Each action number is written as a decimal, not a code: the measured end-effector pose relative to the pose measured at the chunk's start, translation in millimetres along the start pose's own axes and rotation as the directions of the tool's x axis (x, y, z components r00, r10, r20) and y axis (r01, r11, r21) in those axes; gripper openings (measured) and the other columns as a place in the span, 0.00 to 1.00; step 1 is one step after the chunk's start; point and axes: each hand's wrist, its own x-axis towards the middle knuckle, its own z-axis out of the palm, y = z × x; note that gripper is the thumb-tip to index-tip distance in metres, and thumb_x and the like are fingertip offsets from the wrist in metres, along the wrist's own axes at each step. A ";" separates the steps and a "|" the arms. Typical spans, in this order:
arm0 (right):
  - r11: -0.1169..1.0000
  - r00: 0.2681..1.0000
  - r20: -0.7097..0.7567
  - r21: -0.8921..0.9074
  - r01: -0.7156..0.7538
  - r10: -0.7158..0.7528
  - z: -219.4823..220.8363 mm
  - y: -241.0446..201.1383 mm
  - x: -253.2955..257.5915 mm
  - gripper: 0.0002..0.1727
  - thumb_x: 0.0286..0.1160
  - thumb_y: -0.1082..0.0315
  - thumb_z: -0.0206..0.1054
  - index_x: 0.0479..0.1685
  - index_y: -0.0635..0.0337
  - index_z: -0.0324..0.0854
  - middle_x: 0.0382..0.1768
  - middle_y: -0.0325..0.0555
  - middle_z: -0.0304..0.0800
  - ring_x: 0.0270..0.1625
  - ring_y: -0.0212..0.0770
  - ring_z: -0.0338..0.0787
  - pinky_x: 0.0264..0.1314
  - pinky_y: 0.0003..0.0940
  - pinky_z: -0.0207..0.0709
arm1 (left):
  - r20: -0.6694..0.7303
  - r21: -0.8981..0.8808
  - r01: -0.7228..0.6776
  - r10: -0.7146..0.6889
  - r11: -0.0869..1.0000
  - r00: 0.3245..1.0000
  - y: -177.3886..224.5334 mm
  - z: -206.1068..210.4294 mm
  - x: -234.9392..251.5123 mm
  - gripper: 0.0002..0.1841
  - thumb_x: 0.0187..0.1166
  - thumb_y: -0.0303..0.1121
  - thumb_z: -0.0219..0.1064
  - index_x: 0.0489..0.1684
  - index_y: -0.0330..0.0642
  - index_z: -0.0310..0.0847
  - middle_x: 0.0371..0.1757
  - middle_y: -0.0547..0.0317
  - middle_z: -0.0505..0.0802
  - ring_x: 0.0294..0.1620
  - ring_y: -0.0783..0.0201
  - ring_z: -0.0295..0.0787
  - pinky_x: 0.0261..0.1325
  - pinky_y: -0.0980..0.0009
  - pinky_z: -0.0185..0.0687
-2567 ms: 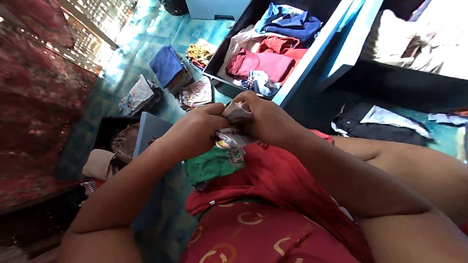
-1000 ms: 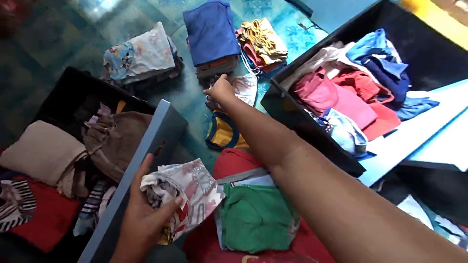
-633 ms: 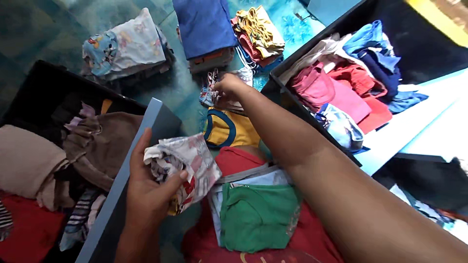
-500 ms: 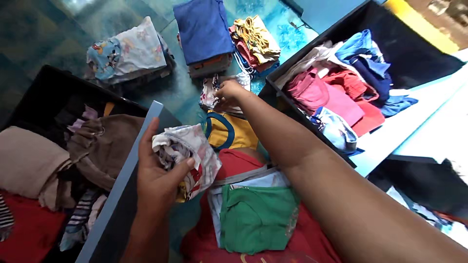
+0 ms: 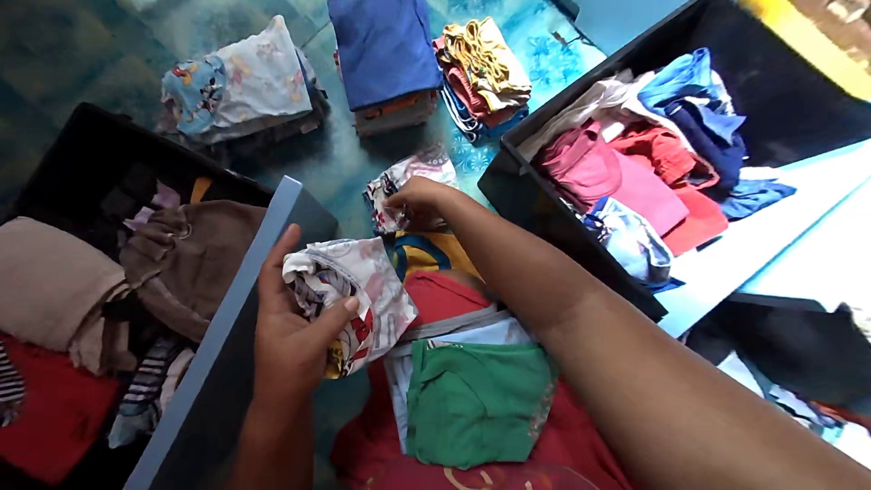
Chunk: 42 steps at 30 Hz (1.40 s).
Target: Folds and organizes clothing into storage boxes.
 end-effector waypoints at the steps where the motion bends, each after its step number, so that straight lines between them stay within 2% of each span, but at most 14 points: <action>1: 0.996 1.000 -0.027 -0.086 0.008 -0.011 4.5 -3.3 -3.6 0.27 0.76 0.51 0.71 0.51 0.73 0.85 0.52 0.66 0.89 0.56 0.62 0.89 0.61 0.68 0.79 | 0.004 0.006 0.004 -0.004 1.000 1.000 -1.2 -0.5 -0.8 0.47 0.59 0.19 0.75 0.88 0.46 0.57 0.63 0.70 0.88 0.55 0.76 0.90 0.56 0.77 0.91; 6: 0.938 0.971 -0.163 -0.328 0.112 -0.173 -17.0 -23.9 -25.2 0.18 0.77 0.63 0.69 0.51 0.74 0.85 0.52 0.73 0.88 0.60 0.71 0.87 0.59 0.76 0.75 | 0.100 0.072 -0.050 0.042 0.996 0.994 -2.3 4.9 12.0 0.46 0.61 0.18 0.75 0.87 0.45 0.56 0.63 0.68 0.88 0.57 0.74 0.90 0.58 0.74 0.91; 12: 0.927 0.898 -0.378 -0.367 0.077 -0.224 -112.1 -29.8 -94.7 0.17 0.76 0.68 0.69 0.55 0.74 0.83 0.56 0.74 0.85 0.64 0.73 0.84 0.63 0.77 0.71 | 0.285 0.213 -0.018 -0.045 0.977 0.958 -12.3 43.1 81.2 0.46 0.66 0.19 0.73 0.90 0.40 0.52 0.63 0.48 0.88 0.55 0.66 0.91 0.56 0.66 0.91; 15: 0.939 0.875 -0.450 -0.343 0.015 -0.178 -135.3 -16.7 -112.3 0.16 0.74 0.70 0.70 0.56 0.72 0.83 0.56 0.72 0.86 0.63 0.71 0.85 0.64 0.76 0.72 | 0.490 0.195 0.123 -0.206 0.973 0.847 -18.9 68.8 128.6 0.42 0.67 0.17 0.70 0.87 0.41 0.55 0.68 0.46 0.85 0.56 0.63 0.90 0.57 0.64 0.90; 19: 0.929 0.847 -0.470 -0.364 0.068 -0.246 -138.4 11.1 -129.3 0.14 0.72 0.72 0.71 0.51 0.73 0.83 0.50 0.72 0.87 0.57 0.69 0.86 0.58 0.74 0.74 | 0.692 0.313 0.149 -0.333 0.938 0.640 -60.2 89.4 201.6 0.35 0.67 0.18 0.68 0.79 0.38 0.63 0.62 0.49 0.87 0.50 0.64 0.90 0.52 0.65 0.89; 21: 0.908 0.872 -0.442 -0.420 0.004 -0.208 -125.5 1.4 -170.1 0.18 0.79 0.71 0.64 0.63 0.73 0.81 0.60 0.71 0.86 0.64 0.67 0.86 0.65 0.68 0.75 | 0.598 0.529 0.101 -0.455 0.843 0.660 -92.5 100.7 234.6 0.33 0.67 0.19 0.69 0.79 0.39 0.67 0.62 0.44 0.87 0.51 0.57 0.88 0.53 0.56 0.86; 22: 0.899 0.974 -0.215 -0.407 -0.161 0.077 -137.7 -27.8 -192.5 0.25 0.91 0.68 0.54 0.84 0.66 0.65 0.82 0.62 0.70 0.84 0.59 0.71 0.83 0.59 0.63 | 0.546 0.624 0.068 -0.497 0.778 0.674 -106.4 106.1 247.9 0.32 0.69 0.19 0.70 0.78 0.38 0.69 0.65 0.41 0.86 0.57 0.52 0.87 0.59 0.50 0.84; 23: 0.921 0.871 -0.452 -0.391 -0.002 -0.190 -122.9 2.6 -169.8 0.18 0.80 0.71 0.63 0.65 0.71 0.80 0.62 0.69 0.86 0.65 0.65 0.86 0.67 0.66 0.76 | 0.520 0.687 0.028 -0.518 0.726 0.679 -116.1 111.5 258.8 0.32 0.70 0.19 0.70 0.78 0.37 0.70 0.68 0.39 0.85 0.63 0.48 0.86 0.65 0.46 0.81; 24: 0.932 0.834 -0.488 -0.355 0.079 -0.257 -127.6 17.5 -144.7 0.16 0.75 0.71 0.68 0.58 0.72 0.82 0.54 0.70 0.88 0.58 0.67 0.88 0.60 0.69 0.77 | 0.518 0.708 0.003 -0.522 0.707 0.677 -121.6 115.5 265.7 0.31 0.70 0.18 0.69 0.78 0.36 0.70 0.70 0.37 0.84 0.66 0.46 0.84 0.68 0.44 0.79; 27: 0.975 0.880 -0.459 -0.220 0.015 -0.118 -138.5 18.4 -119.2 0.15 0.71 0.72 0.71 0.54 0.69 0.83 0.53 0.67 0.87 0.60 0.65 0.86 0.62 0.70 0.74 | 0.571 0.654 0.001 -0.495 0.756 0.655 -113.6 121.3 270.0 0.30 0.70 0.17 0.67 0.77 0.37 0.72 0.69 0.40 0.84 0.63 0.50 0.84 0.65 0.49 0.81; 31: 0.980 0.880 -0.460 -0.197 0.034 -0.123 -137.6 23.1 -116.4 0.14 0.73 0.70 0.70 0.54 0.69 0.82 0.53 0.66 0.87 0.59 0.63 0.87 0.61 0.68 0.75 | 0.671 0.532 -0.023 -0.406 0.846 0.620 -76.5 122.5 260.6 0.26 0.71 0.16 0.65 0.72 0.38 0.74 0.61 0.48 0.87 0.53 0.62 0.87 0.57 0.59 0.85; 36: 0.983 0.882 -0.457 -0.178 0.033 -0.112 -138.3 22.5 -116.4 0.14 0.73 0.69 0.70 0.53 0.69 0.82 0.53 0.65 0.87 0.59 0.62 0.86 0.61 0.68 0.74 | 0.649 0.139 0.086 -0.156 0.987 0.745 -44.8 116.2 231.7 0.29 0.69 0.14 0.62 0.73 0.37 0.67 0.60 0.52 0.87 0.52 0.65 0.89 0.56 0.65 0.89; 40: 0.986 0.885 -0.450 -0.162 0.050 -0.119 -138.5 23.9 -116.6 0.14 0.73 0.69 0.69 0.52 0.68 0.83 0.52 0.64 0.88 0.58 0.61 0.87 0.60 0.68 0.75 | 0.261 0.098 0.216 -0.235 0.971 0.937 -80.4 104.2 196.0 0.33 0.70 0.16 0.66 0.80 0.40 0.64 0.65 0.47 0.86 0.54 0.58 0.90 0.53 0.58 0.90; 42: 0.986 0.884 -0.452 -0.157 0.053 -0.119 -138.4 23.6 -117.1 0.14 0.73 0.70 0.69 0.53 0.69 0.82 0.53 0.65 0.87 0.59 0.61 0.86 0.61 0.67 0.74 | 0.065 0.164 0.329 -0.343 0.930 0.937 -132.7 98.4 180.6 0.36 0.70 0.18 0.68 0.82 0.38 0.62 0.66 0.40 0.85 0.57 0.52 0.89 0.56 0.51 0.89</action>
